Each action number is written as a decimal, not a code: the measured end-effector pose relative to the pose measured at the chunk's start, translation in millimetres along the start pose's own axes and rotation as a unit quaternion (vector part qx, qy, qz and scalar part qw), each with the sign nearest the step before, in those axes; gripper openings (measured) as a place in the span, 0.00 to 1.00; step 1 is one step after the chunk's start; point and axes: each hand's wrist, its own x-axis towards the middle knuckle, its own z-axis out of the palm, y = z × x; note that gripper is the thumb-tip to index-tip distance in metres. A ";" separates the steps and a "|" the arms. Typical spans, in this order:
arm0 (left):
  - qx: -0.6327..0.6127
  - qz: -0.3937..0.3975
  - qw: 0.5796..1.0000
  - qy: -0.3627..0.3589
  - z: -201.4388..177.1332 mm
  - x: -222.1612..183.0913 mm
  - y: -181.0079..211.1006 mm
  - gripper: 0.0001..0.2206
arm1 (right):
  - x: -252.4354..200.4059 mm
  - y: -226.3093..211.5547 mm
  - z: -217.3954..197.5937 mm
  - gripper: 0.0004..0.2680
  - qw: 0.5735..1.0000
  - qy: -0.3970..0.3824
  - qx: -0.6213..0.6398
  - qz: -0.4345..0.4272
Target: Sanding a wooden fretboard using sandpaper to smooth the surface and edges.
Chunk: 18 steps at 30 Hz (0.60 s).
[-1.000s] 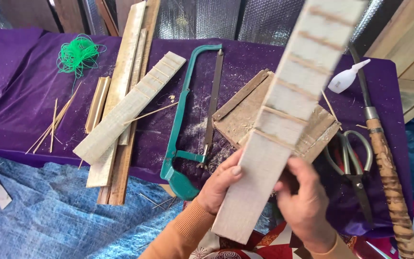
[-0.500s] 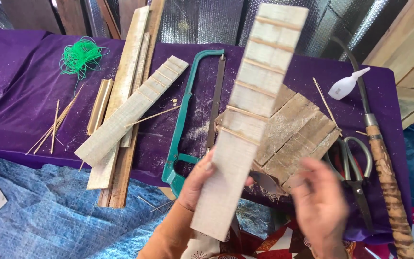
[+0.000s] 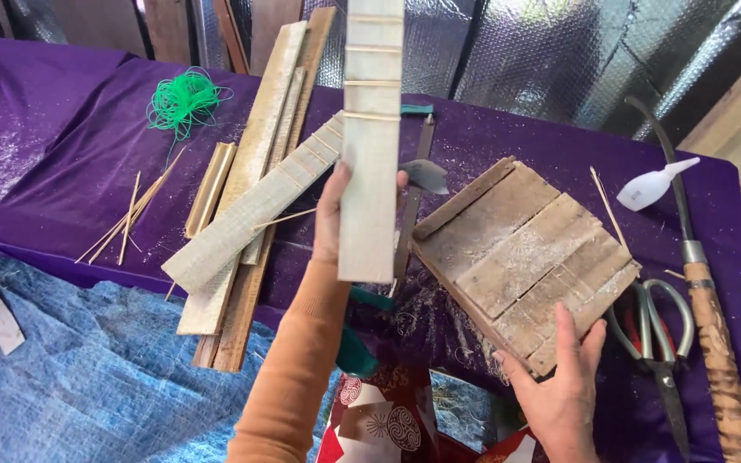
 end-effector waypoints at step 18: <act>0.088 -0.049 0.995 0.003 -8.8 -12.6 -35.4 0.32 | 56.1 18.9 -51.6 0.24 0.991 -0.096 0.049 -0.076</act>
